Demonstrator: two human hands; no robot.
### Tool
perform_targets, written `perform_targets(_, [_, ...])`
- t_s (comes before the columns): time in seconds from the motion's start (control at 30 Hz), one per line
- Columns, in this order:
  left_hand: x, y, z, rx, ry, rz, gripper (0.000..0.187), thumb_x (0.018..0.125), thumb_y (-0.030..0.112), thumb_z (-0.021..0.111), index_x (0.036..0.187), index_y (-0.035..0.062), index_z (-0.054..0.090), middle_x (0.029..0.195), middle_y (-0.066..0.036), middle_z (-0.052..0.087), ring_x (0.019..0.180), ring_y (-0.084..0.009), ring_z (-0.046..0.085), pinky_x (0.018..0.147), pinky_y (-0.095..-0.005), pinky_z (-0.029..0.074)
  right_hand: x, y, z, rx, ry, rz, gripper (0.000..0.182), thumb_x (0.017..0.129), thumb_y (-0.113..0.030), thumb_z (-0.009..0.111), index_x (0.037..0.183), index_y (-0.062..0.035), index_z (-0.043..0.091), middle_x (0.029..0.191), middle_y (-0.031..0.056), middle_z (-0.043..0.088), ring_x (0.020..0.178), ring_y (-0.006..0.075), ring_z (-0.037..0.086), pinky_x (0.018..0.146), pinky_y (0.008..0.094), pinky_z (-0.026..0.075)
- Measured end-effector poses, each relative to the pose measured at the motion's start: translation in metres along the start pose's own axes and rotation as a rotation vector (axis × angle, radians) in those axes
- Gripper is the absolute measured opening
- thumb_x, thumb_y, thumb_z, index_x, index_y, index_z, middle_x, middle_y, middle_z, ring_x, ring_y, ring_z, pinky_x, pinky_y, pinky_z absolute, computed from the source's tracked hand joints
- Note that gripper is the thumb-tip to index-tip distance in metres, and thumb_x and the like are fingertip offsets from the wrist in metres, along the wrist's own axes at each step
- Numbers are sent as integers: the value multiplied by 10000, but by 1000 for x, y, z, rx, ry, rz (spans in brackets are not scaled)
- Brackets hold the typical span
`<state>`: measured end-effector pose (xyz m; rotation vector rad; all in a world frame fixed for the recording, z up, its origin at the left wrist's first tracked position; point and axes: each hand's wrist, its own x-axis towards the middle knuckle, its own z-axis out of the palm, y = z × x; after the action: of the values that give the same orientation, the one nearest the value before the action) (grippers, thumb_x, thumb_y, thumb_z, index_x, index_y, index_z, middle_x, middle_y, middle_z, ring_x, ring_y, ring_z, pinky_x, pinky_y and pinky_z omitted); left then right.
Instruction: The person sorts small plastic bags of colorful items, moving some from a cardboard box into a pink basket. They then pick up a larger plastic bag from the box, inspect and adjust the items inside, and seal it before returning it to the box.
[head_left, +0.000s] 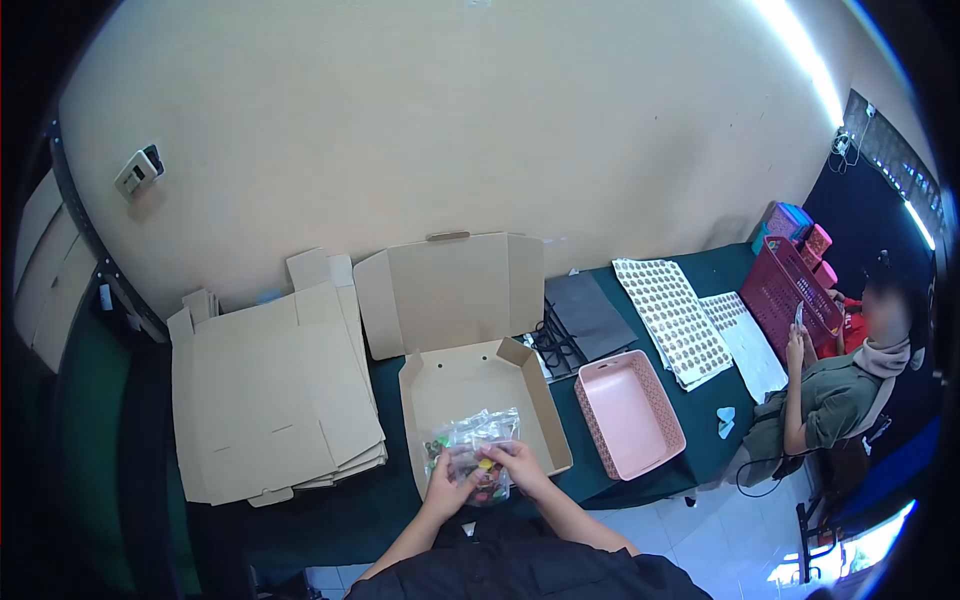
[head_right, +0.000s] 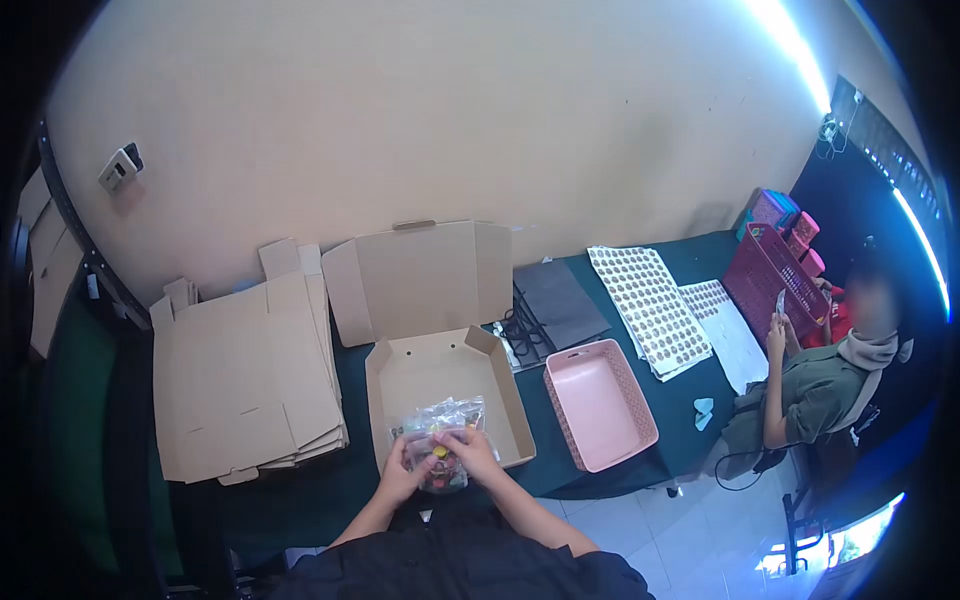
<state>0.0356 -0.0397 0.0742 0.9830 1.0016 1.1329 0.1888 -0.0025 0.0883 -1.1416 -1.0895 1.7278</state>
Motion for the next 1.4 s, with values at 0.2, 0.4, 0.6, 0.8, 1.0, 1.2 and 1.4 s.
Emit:
perform_targets(0.2, [7, -3, -17, 150, 108, 103, 162, 816, 180, 634, 818, 20, 614, 780, -32, 604, 750, -75, 544, 671, -207, 426, 0, 6, -4, -145, -272, 39, 327, 903, -294, 478, 990, -10, 616, 946, 54, 616, 852, 107, 558, 688, 258, 470])
perform_targets(0.4, [9, 3, -30, 140, -172, -120, 234, 870, 206, 556, 1008, 32, 631, 801, -32, 603, 720, -70, 535, 656, -215, 435, -1, 5, -35, -187, -255, 58, 353, 908, -272, 444, 1041, 20, 589, 1018, 77, 602, 967, 137, 526, 872, 258, 373])
perform_targets(0.6, [8, -2, -23, 225, -123, -40, 292, 908, 236, 482, 1086, 32, 591, 968, -95, 622, 767, -108, 582, 618, -190, 441, -4, 4, -44, -166, -160, 23, 349, 901, -285, 472, 1014, 23, 591, 946, 60, 600, 886, 112, 520, 807, 240, 385])
perform_targets(0.8, [14, -2, -24, -179, 8, -108, 386, 913, 252, 466, 1228, 29, 455, 1109, -131, 569, 957, -189, 581, 614, -197, 461, -11, -6, -42, -390, -229, -94, 298, 841, -245, 598, 1012, -1, 588, 866, 51, 625, 818, 71, 545, 701, 232, 431])
perform_targets(1.0, [19, -34, -35, 35, 8, -64, 413, 890, 133, 467, 1295, 136, 390, 1309, -112, 382, 1161, -204, 431, 689, -218, 469, 14, -3, -77, -457, 413, -160, 264, 809, -167, 589, 1015, -2, 586, 839, 132, 647, 741, 194, 639, 652, 301, 491])
perform_targets(1.2, [22, -73, -38, 617, -172, 83, 304, 863, 186, 492, 1157, 123, 540, 1332, -200, 339, 1227, -316, 341, 995, -371, 296, 21, 15, -70, -1278, 555, -248, 494, 774, -75, 543, 1243, -36, 393, 872, 173, 582, 780, 301, 607, 675, 366, 493])
perform_targets(1.4, [23, -104, -39, 752, -247, -42, 357, 876, 287, 463, 1190, 125, 514, 1367, -236, 269, 1281, -370, 237, 1036, -403, 223, 47, 52, -79, -1442, 502, 66, 704, 773, -39, 515, 1381, -95, 166, 895, 179, 547, 799, 312, 589, 680, 391, 485])
